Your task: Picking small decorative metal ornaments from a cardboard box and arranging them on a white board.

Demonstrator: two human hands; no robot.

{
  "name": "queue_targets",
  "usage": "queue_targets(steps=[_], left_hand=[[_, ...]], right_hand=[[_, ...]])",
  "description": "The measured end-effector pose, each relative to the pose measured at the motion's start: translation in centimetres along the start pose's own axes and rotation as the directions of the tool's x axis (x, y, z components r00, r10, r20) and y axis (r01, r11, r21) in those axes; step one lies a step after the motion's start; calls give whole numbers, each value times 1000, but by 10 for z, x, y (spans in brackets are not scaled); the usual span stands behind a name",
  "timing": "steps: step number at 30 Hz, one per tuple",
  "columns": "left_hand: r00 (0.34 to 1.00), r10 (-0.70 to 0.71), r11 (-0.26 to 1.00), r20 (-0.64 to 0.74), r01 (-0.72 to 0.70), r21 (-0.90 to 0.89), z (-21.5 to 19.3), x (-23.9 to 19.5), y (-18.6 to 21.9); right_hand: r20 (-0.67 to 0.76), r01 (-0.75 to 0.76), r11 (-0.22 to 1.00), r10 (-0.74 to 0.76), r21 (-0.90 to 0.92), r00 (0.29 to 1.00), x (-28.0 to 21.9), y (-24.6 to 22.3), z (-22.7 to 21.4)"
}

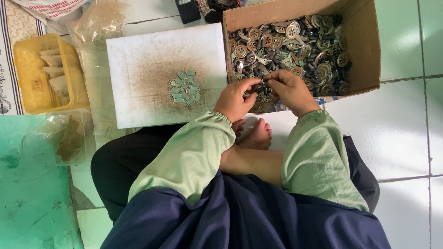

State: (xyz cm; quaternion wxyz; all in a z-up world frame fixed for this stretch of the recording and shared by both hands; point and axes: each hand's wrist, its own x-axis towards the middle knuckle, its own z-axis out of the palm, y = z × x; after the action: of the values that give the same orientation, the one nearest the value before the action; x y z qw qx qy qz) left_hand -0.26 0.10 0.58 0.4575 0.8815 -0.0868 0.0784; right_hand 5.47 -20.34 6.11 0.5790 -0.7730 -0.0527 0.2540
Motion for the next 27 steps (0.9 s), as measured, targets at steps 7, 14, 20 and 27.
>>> queue_targets(steps=[7, 14, 20, 27], left_hand=[[1000, -19, 1000, 5, 19, 20, 2, 0, -3], [1000, 29, 999, 4, -29, 16, -1, 2, -1], [998, 58, 998, -4, -58, 19, -2, 2, -1], [990, 126, 989, -63, -120, 84, 2, 2, -1]], right_hand=[[52, 1, 999, 0, -32, 999, 1, -2, -1], [93, -16, 998, 9, 64, 996, 6, 4, 0], [97, -27, 993, 17, 111, 995, 4, -1, 2], [84, -15, 1000, 15, -5, 996, 0, -10, 3]])
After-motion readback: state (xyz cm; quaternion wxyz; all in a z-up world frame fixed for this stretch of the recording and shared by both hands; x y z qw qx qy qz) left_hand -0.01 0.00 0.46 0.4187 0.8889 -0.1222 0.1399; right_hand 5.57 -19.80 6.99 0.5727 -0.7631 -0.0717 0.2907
